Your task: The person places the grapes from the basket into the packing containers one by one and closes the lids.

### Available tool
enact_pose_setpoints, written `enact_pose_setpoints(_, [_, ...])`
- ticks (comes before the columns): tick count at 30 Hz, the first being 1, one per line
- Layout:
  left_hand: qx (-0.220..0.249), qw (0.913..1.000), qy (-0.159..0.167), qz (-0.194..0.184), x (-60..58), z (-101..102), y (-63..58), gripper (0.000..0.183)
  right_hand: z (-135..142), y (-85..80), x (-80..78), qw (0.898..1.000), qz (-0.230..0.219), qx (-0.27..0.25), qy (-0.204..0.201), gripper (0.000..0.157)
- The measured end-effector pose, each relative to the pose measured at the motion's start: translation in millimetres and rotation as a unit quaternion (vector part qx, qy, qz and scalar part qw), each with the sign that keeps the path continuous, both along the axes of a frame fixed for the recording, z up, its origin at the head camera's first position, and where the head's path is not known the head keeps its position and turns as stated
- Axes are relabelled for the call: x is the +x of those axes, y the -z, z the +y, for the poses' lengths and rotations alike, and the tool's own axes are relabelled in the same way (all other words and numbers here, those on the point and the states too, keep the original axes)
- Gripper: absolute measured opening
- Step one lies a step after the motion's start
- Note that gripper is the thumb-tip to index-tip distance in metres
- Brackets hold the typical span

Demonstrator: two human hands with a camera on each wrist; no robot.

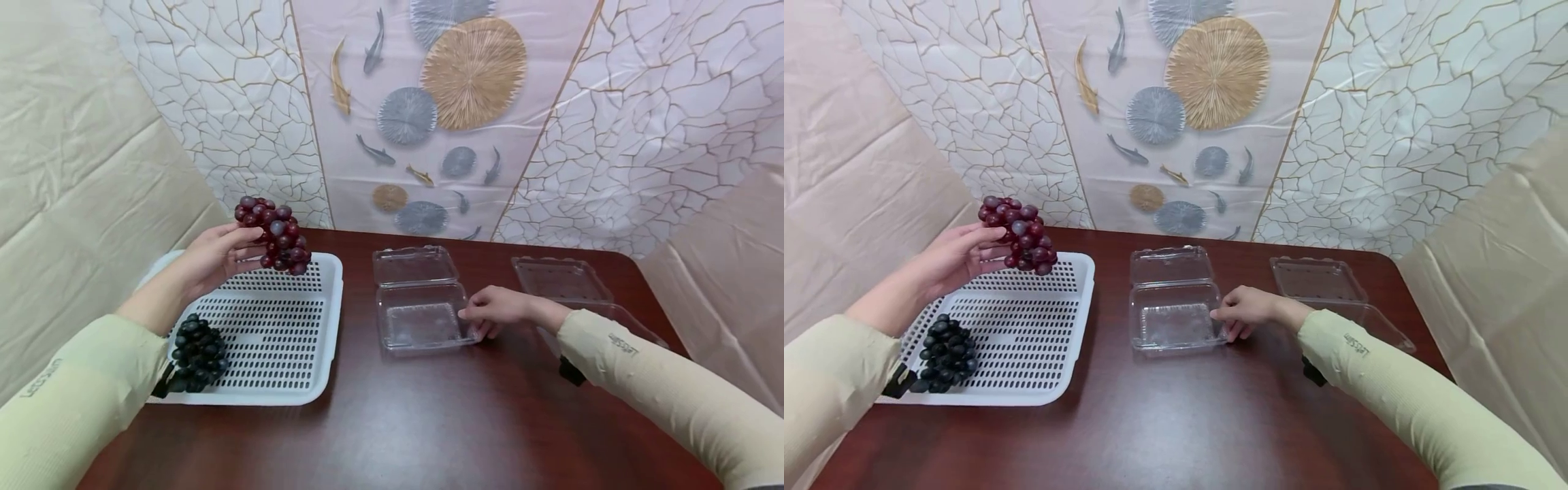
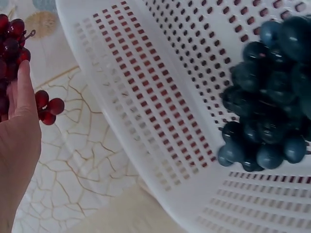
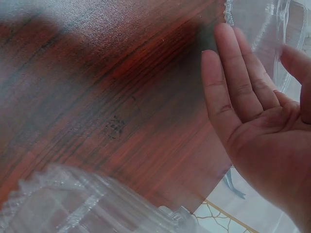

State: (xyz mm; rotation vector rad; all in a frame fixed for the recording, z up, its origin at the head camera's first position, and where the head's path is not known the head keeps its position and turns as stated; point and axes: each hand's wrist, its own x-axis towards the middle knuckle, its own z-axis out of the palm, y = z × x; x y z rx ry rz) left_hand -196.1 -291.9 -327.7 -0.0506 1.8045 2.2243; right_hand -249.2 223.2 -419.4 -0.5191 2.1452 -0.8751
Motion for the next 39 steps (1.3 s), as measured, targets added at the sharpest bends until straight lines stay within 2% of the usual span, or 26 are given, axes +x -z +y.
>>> enact_pose_setpoints(5, [-0.007, 0.9999, 0.012, 0.003, -6.0, 11.4, -3.0, 0.009, -1.9, 2.3, 1.6, 1.0, -0.019, -0.012, 0.013, 0.032])
enact_pose_setpoints(11, [-0.05, 0.9976, 0.046, 0.018, -13.5, 27.4, -4.7, 0.011, -3.6, 4.5, 3.6, 0.997, -0.049, -0.037, 0.038, 0.03])
enact_pose_setpoints(16, [-0.093, 0.993, 0.069, 0.024, -18.6, 42.5, -6.1, 0.023, -5.0, 8.5, 3.8, 0.995, -0.067, -0.054, 0.049, 0.028])
enact_pose_setpoints(21, [-0.107, 0.9901, 0.088, 0.023, -24.5, 57.3, -6.7, 0.036, -6.7, 12.0, 5.4, 0.993, -0.073, -0.064, 0.061, 0.027])
enact_pose_setpoints(28, [-0.103, 0.9879, 0.114, 0.021, -36.0, 78.5, -3.4, 0.053, -7.7, 16.7, 10.6, 0.99, -0.079, -0.076, 0.092, 0.026])
enact_pose_setpoints(33, [-0.088, 0.9874, 0.129, 0.022, -43.5, 94.7, 0.3, 0.052, -6.9, 21.0, 14.1, 0.985, -0.09, -0.087, 0.119, 0.024])
enact_pose_setpoints(39, [-0.08, 0.9847, 0.153, 0.026, -51.2, 112.1, 4.8, 0.049, -4.0, 20.9, 15.8, 0.984, -0.087, -0.086, 0.126, 0.024])
